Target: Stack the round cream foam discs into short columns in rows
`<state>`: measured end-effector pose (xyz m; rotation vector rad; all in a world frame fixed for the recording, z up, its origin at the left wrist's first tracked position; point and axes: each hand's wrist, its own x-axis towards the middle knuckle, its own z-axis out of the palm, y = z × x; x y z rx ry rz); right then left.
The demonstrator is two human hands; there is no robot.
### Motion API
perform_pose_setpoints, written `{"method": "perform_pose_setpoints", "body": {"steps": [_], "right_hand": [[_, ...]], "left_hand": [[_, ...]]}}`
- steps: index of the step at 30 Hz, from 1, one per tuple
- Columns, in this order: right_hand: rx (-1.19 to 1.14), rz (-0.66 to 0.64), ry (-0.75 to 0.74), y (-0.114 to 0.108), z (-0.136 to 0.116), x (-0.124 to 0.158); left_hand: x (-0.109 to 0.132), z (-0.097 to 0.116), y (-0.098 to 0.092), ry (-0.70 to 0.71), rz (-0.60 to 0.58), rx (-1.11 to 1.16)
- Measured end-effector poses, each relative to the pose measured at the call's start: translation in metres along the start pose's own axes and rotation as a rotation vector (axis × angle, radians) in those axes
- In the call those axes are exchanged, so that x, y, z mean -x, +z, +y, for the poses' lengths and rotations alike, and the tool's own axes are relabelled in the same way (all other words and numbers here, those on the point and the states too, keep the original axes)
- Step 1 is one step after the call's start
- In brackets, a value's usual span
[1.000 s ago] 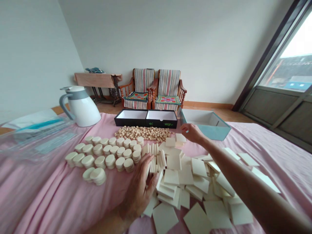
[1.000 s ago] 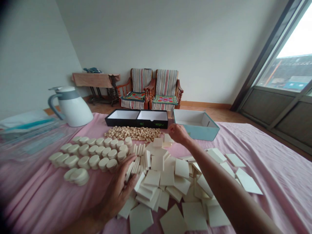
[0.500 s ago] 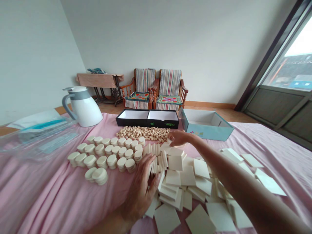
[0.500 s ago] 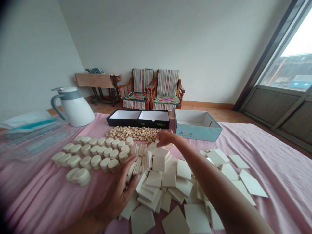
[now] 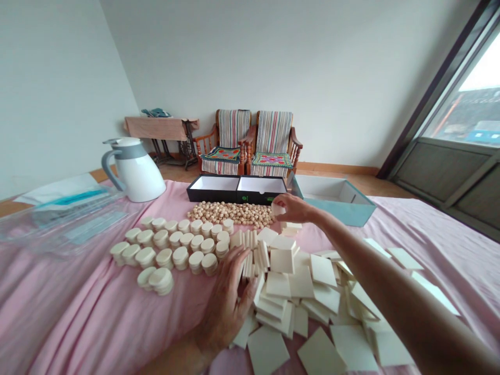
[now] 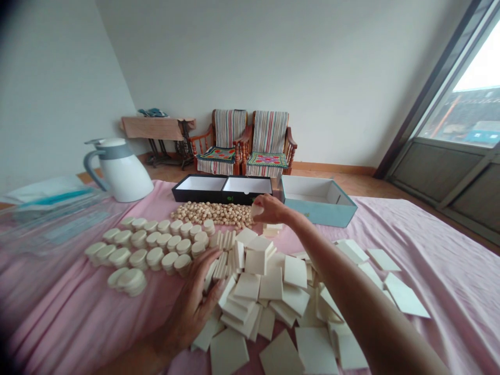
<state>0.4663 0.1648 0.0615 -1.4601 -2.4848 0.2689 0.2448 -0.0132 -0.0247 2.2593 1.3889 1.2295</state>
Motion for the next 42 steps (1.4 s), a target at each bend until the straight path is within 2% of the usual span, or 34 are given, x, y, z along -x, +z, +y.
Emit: {"method": "perform_pose_setpoints", "body": {"steps": [3,8,17,30,32,34,37,42], "right_hand": [[0.044,0.076,0.000,-0.009,0.017,0.009],[0.087,0.003,-0.004,0.002,0.036,0.022],[0.066,-0.136,0.032,0.015,0.040,0.027],[-0.006,-0.066,0.031,0.023,0.047,0.027],[-0.028,0.017,0.110,0.023,0.050,0.030],[-0.010,0.088,0.276,0.025,0.054,0.034],[0.060,0.093,0.462,0.031,0.059,0.039],[0.036,0.022,0.447,0.044,0.055,0.040]], "left_hand": [[0.000,0.000,0.000,0.007,0.001,-0.002],[-0.001,0.000,-0.001,0.005,-0.009,-0.003],[0.000,0.000,-0.001,0.009,-0.013,-0.004],[0.000,0.000,-0.001,0.010,-0.025,-0.008],[0.000,0.000,-0.001,0.010,-0.028,-0.006],[0.000,0.000,-0.001,0.008,-0.029,-0.004],[0.000,0.000,-0.001,0.004,-0.032,0.003],[0.000,0.000,-0.001,0.007,-0.020,-0.003]]}}
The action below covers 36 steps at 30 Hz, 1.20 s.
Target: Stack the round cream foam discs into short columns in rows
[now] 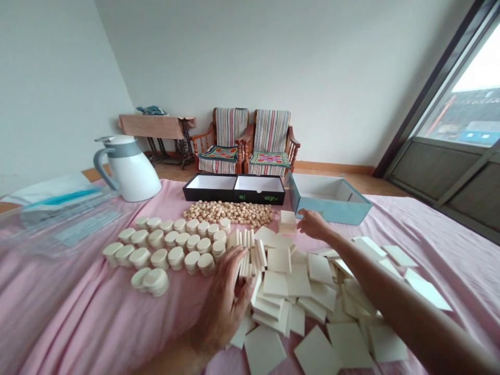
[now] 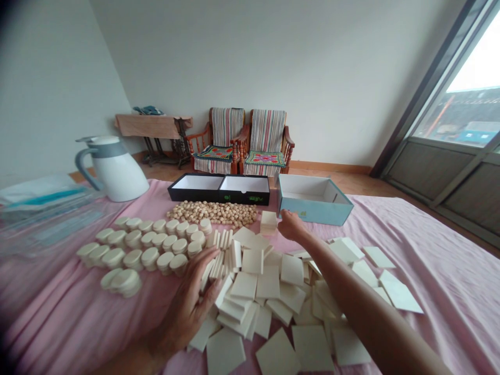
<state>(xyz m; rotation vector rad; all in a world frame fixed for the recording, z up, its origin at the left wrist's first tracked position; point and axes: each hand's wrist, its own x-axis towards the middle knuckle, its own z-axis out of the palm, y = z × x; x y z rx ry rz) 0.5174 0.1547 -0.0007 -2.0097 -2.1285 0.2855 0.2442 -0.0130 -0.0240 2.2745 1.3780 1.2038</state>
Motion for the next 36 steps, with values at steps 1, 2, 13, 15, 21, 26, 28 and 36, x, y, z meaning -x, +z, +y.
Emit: {"method": "perform_pose_setpoints", "body": {"steps": [1,2,13,15,21,26,28,36], "right_hand": [[-0.003,-0.010,-0.008,0.002,-0.002,0.000],[-0.005,-0.019,-0.016,0.004,-0.004,0.000],[0.042,0.001,-0.085,0.010,-0.012,0.006],[0.038,0.011,-0.082,0.012,-0.012,0.007],[0.013,0.108,0.000,0.008,-0.004,0.010],[-0.059,0.246,-0.045,-0.013,-0.008,0.030],[-0.141,0.202,-0.218,-0.021,-0.017,0.047],[-0.063,-0.036,-0.773,-0.022,-0.056,0.108]], "left_hand": [[0.000,0.000,0.000,0.003,0.003,-0.002],[0.000,0.000,0.000,0.004,0.004,-0.005],[0.000,0.000,0.000,0.010,0.011,-0.003],[-0.001,-0.001,0.001,0.011,0.014,0.000],[-0.001,-0.003,0.003,-0.007,0.023,0.001],[-0.002,-0.004,0.005,0.002,0.077,0.022],[-0.003,-0.003,0.005,0.004,0.085,0.032],[-0.003,0.006,0.004,-0.006,0.056,0.043]]}}
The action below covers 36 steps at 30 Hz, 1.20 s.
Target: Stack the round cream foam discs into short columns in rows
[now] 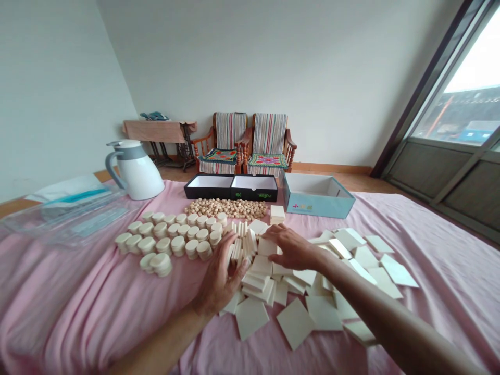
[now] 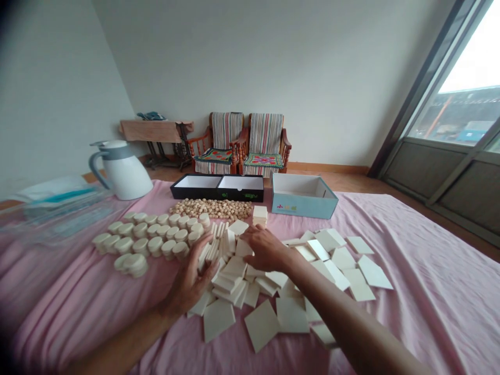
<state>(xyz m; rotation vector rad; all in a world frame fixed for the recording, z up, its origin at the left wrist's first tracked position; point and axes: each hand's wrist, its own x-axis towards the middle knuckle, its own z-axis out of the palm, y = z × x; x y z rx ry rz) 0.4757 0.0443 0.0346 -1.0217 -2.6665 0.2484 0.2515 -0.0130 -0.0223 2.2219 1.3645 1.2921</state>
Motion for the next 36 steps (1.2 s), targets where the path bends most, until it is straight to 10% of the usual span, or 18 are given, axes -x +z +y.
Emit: {"method": "perform_pose_setpoints", "body": {"steps": [9,15,21,28,36], "right_hand": [[0.134,0.081,0.103,0.005,-0.001,0.001],[0.164,0.258,0.521,-0.021,0.053,0.003],[0.263,0.062,0.804,-0.014,0.098,-0.008],[0.232,0.075,0.858,-0.004,0.097,-0.016],[0.144,0.255,0.682,-0.048,0.103,0.015]], "left_hand": [[0.000,0.000,0.001,-0.003,0.024,-0.065],[-0.002,-0.001,0.000,0.015,0.056,-0.077],[0.000,-0.004,0.001,-0.019,0.039,-0.079],[-0.001,-0.001,0.000,-0.023,0.054,-0.074],[-0.005,0.001,0.000,0.011,0.072,-0.067]]}}
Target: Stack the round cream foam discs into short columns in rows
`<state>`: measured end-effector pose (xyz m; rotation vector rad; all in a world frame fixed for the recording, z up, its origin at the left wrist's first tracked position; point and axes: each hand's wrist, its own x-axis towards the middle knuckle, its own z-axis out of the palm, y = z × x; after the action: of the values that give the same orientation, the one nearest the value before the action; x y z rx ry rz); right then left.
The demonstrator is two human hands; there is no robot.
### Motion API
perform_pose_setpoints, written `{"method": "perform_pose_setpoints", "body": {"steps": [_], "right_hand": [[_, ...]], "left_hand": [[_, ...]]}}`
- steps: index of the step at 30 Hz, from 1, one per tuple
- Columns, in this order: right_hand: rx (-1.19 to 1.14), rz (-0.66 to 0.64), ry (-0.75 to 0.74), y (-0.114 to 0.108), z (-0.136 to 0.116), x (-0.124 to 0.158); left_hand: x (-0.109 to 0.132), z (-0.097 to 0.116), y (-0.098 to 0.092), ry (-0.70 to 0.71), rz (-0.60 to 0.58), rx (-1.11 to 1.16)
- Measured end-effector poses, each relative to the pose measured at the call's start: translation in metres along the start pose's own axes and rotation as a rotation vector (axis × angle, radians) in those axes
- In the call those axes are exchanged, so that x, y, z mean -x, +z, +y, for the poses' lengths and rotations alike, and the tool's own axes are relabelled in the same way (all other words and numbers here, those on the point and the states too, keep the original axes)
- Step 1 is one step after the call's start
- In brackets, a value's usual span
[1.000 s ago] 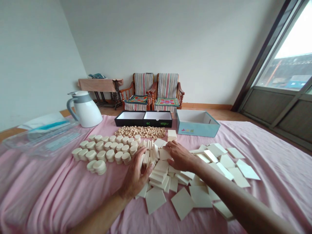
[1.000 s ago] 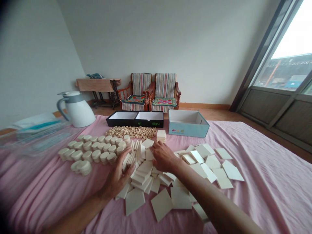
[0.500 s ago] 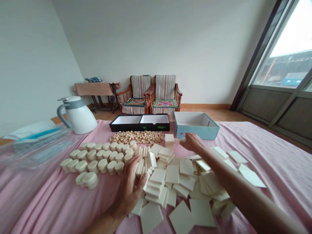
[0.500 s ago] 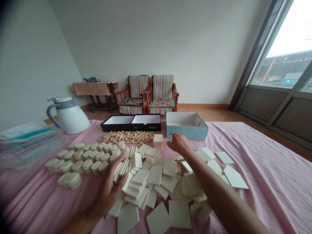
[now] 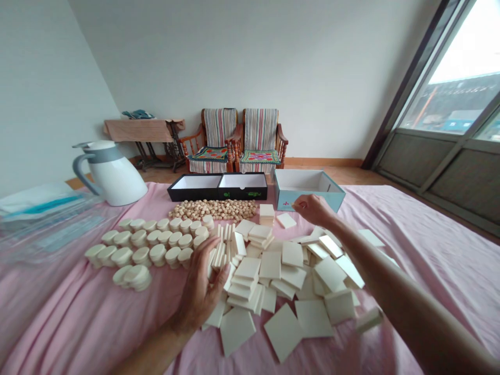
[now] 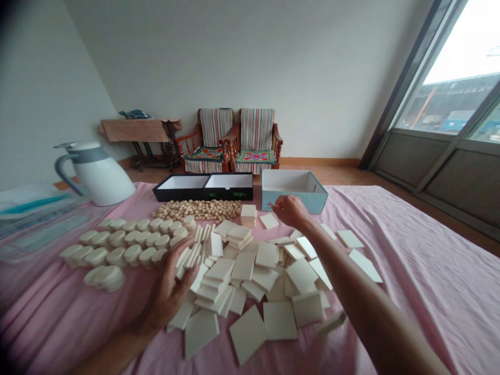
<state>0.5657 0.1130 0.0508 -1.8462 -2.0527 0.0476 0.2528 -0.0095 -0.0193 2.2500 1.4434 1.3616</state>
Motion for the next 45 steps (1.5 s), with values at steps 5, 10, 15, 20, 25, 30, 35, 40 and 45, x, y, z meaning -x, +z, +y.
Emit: {"method": "perform_pose_setpoints", "body": {"steps": [5,10,15,20,25,30,35,40,45], "right_hand": [[-0.100,0.156,0.040,-0.013,0.005,-0.003],[-0.332,0.288,0.106,-0.005,-0.006,-0.008],[-0.355,0.233,-0.082,-0.016,-0.017,0.004],[-0.241,-0.152,-0.248,-0.036,-0.007,0.039],[-0.265,-0.193,-0.241,-0.028,0.013,0.062],[-0.359,0.183,-0.053,0.004,0.044,0.057],[-0.464,0.525,0.252,0.020,0.087,0.061],[-0.471,0.713,0.389,0.023,0.115,0.071],[-0.414,0.664,0.421,0.031,0.124,0.074]], "left_hand": [[-0.001,-0.001,0.001,0.032,0.033,-0.028],[0.000,-0.003,0.001,0.029,0.037,-0.036],[0.000,-0.003,0.001,0.034,0.047,-0.052],[-0.003,0.000,0.000,0.043,0.065,-0.062],[-0.008,0.002,-0.005,0.083,0.113,-0.087],[-0.011,0.009,-0.017,0.218,0.086,-0.182],[-0.010,0.044,-0.027,0.418,-0.234,-0.145],[-0.002,0.087,-0.012,0.701,-0.690,-0.127],[0.004,0.094,0.013,0.824,-0.742,-0.274]]}}
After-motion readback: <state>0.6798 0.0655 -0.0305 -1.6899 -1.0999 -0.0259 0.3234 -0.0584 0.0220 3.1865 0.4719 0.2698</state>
